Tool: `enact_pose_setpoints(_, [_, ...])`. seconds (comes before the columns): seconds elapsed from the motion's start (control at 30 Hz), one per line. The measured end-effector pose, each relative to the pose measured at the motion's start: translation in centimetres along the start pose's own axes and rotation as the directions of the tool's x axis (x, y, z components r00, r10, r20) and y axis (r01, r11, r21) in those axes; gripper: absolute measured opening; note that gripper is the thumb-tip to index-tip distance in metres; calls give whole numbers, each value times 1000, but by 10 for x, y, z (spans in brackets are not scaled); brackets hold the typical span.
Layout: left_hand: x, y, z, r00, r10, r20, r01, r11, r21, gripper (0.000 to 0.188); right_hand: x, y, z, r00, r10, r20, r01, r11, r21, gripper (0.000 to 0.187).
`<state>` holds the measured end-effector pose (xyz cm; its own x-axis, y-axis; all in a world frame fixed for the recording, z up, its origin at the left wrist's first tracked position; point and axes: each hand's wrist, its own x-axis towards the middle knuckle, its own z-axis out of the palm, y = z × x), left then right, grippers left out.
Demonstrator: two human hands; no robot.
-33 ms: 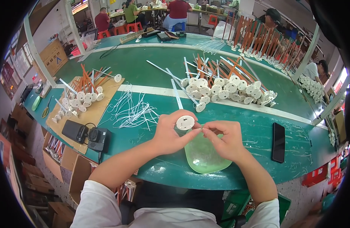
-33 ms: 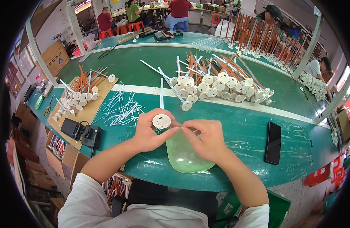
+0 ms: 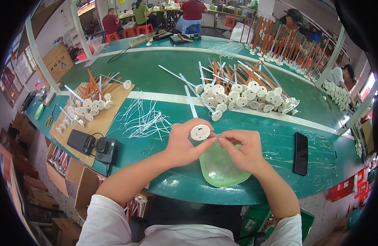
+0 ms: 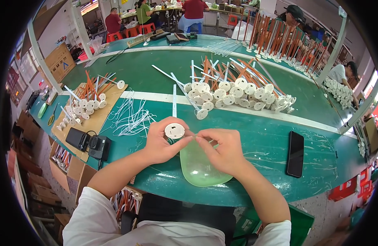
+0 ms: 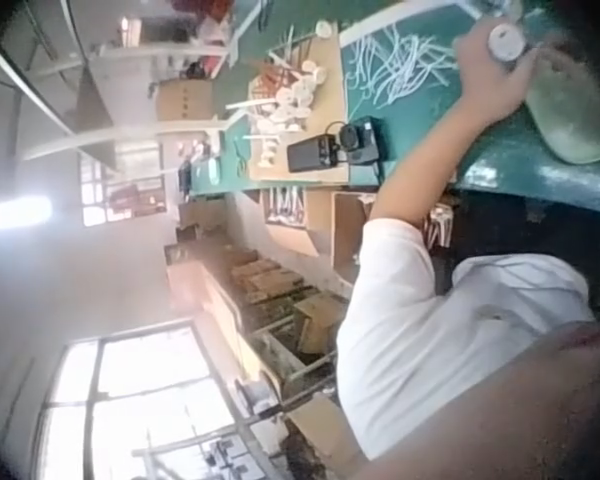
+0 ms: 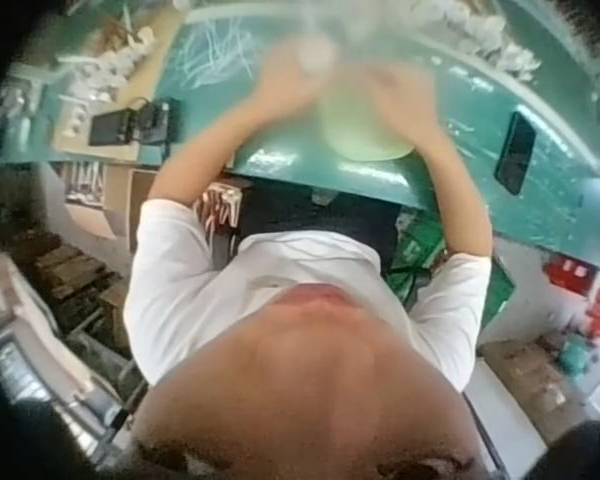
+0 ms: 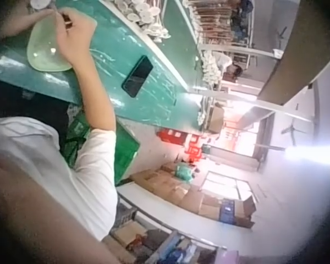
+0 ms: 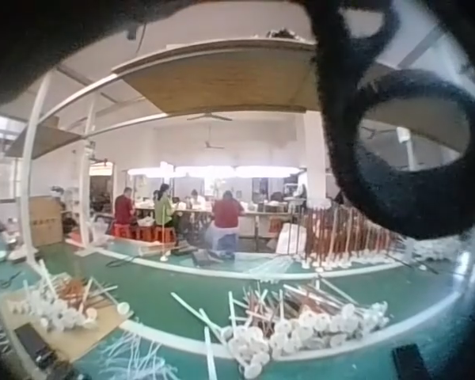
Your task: The recorder is manually assembling small white plastic components with wires and thin strips at a factory workstation.
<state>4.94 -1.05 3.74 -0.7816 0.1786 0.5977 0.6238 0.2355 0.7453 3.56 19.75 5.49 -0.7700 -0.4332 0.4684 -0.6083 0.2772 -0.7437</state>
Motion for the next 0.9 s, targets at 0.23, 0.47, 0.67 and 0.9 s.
enact_pose_setpoints(0.23, [-1, 1, 0, 998, -33, -55, 34, 999, 33, 18, 1, -3, 1, 998, -45, -38, 45, 999, 0, 7])
enact_pose_setpoints(0.47, [-2, 2, -3, 1000, 12, -19, -10, 997, 74, 26, -2, -3, 1, 990, -117, -72, 111, 991, -79, 5])
enact_pose_setpoints(0.67, [1, -1, -9, 968, 198, 152, -177, 974, -140, 70, -2, -13, -1, 923, -331, -197, 273, 923, -271, 7])
enact_pose_setpoints(0.9, [-2, 11, 3, 986, 22, 166, 35, 943, -332, 56, -4, -18, 3, 850, -482, -212, 388, 846, -366, 15])
